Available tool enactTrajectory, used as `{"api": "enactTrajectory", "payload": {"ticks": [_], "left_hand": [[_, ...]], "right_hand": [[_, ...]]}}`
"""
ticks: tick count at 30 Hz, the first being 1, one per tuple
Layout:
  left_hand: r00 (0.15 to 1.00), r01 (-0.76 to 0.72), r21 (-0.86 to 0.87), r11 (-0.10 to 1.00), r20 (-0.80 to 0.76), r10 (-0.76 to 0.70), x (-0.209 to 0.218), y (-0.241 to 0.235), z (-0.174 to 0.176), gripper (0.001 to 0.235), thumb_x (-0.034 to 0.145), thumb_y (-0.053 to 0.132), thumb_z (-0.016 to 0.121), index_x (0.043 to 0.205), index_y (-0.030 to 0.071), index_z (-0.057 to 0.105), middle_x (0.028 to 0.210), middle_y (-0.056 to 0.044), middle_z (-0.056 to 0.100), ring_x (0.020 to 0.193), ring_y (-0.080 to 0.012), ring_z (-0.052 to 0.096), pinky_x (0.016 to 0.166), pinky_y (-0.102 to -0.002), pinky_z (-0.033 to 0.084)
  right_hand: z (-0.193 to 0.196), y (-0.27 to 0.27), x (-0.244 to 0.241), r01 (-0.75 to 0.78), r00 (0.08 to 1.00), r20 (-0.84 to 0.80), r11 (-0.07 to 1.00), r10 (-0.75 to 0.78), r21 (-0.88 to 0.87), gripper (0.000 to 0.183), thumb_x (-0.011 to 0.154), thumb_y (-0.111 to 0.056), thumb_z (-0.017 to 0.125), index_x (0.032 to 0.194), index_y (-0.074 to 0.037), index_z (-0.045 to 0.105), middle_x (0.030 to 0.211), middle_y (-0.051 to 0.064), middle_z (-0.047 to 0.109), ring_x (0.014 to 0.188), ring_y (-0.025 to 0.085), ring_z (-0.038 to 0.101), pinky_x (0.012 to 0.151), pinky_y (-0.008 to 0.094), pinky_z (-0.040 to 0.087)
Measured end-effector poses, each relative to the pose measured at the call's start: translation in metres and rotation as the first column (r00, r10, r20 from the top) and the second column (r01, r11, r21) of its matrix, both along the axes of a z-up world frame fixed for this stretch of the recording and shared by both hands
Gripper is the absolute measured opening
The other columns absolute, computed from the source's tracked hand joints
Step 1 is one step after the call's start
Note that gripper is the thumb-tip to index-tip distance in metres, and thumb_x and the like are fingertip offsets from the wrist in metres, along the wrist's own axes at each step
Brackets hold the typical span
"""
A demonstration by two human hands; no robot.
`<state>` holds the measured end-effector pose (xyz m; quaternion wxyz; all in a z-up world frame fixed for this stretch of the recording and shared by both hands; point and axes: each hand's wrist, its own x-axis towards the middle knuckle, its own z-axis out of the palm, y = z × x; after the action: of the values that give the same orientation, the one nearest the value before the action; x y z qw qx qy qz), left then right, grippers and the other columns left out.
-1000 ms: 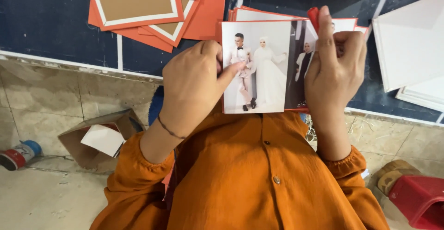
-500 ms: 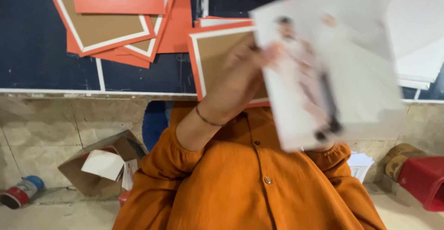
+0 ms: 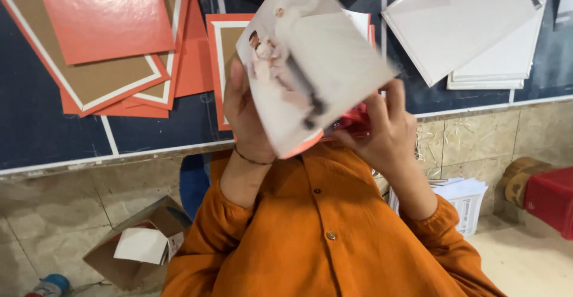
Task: Assembling wedding invitations by applying adhesive to cardstock and attaching printed photo inserts.
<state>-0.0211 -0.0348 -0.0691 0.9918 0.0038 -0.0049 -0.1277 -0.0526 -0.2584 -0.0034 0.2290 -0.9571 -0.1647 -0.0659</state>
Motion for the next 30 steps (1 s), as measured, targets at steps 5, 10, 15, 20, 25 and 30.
{"api": "enactTrajectory", "payload": {"ticks": [5, 10, 15, 20, 25, 30], "left_hand": [[0.993, 0.097, 0.678, 0.729, -0.119, -0.021, -0.015, -0.012, -0.023, 0.039, 0.104, 0.01, 0.071, 0.141, 0.0, 0.066, 0.127, -0.011, 0.074, 0.108, -0.017, 0.069, 0.093, -0.031, 0.059], [0.814, -0.574, 0.733, -0.366, 0.461, -0.354, -0.001, -0.05, 0.034, 0.071, 0.095, -0.002, 0.072, 0.161, -0.002, 0.043, 0.167, -0.023, 0.037, 0.17, -0.0462, 0.025, 0.144, -0.066, 0.029], [0.806, -0.589, 0.452, -0.67, 0.26, -0.532, -0.003, -0.06, 0.038, 0.077, 0.111, 0.032, 0.058, 0.167, -0.016, 0.036, 0.177, -0.031, 0.022, 0.167, -0.0434, 0.012, 0.137, -0.064, 0.009], [0.801, -0.598, 0.399, -0.695, 0.269, -0.534, -0.003, -0.059, 0.035, 0.077, 0.113, 0.038, 0.064, 0.171, -0.005, 0.039, 0.179, -0.027, 0.027, 0.168, -0.0399, 0.02, 0.135, -0.059, 0.003], [0.805, -0.592, 0.405, -0.697, 0.255, -0.536, -0.004, -0.059, 0.033, 0.075, 0.112, 0.039, 0.063, 0.172, 0.001, 0.04, 0.179, -0.025, 0.023, 0.168, -0.0396, 0.017, 0.137, -0.061, 0.007], [0.801, -0.598, 0.393, -0.699, 0.283, -0.527, -0.005, -0.059, 0.032, 0.07, 0.113, 0.037, 0.059, 0.171, 0.001, 0.044, 0.178, -0.024, 0.026, 0.168, -0.0394, 0.02, 0.137, -0.061, 0.01]], "right_hand": [[0.01, -0.012, -0.011, 0.09, 0.995, -0.047, 0.988, -0.085, 0.123, 0.018, 0.083, 0.002, 0.09, 0.088, 0.004, 0.073, 0.069, 0.007, 0.057, 0.053, 0.018, 0.043, 0.05, 0.035, 0.036], [-0.007, -0.03, -0.015, 0.302, 0.95, -0.206, 0.868, -0.236, 0.396, 0.057, 0.094, -0.001, 0.093, 0.067, -0.005, 0.043, 0.061, 0.002, 0.05, 0.053, 0.012, 0.038, 0.05, 0.027, 0.035], [0.007, -0.029, -0.011, 0.498, 0.848, -0.467, 0.673, -0.25, 0.546, 0.021, 0.097, 0.003, 0.085, 0.092, 0.0, 0.065, 0.07, 0.006, 0.064, 0.053, 0.011, 0.055, 0.046, 0.021, 0.039], [0.012, -0.026, -0.005, 0.589, 0.797, -0.562, 0.487, -0.22, 0.645, 0.017, 0.097, 0.003, 0.081, 0.103, 0.0, 0.066, 0.082, 0.006, 0.069, 0.056, 0.009, 0.055, 0.052, 0.019, 0.045], [0.008, -0.038, 0.001, 0.63, 0.769, -0.627, 0.317, -0.124, 0.709, 0.011, 0.097, 0.007, 0.073, 0.103, 0.001, 0.065, 0.075, 0.001, 0.06, 0.053, 0.005, 0.044, 0.05, 0.018, 0.043], [0.002, -0.047, 0.004, 0.617, 0.78, -0.626, 0.208, -0.031, 0.759, 0.006, 0.099, 0.007, 0.07, 0.102, 0.004, 0.066, 0.065, -0.003, 0.052, 0.05, 0.002, 0.038, 0.049, 0.017, 0.043]]}}
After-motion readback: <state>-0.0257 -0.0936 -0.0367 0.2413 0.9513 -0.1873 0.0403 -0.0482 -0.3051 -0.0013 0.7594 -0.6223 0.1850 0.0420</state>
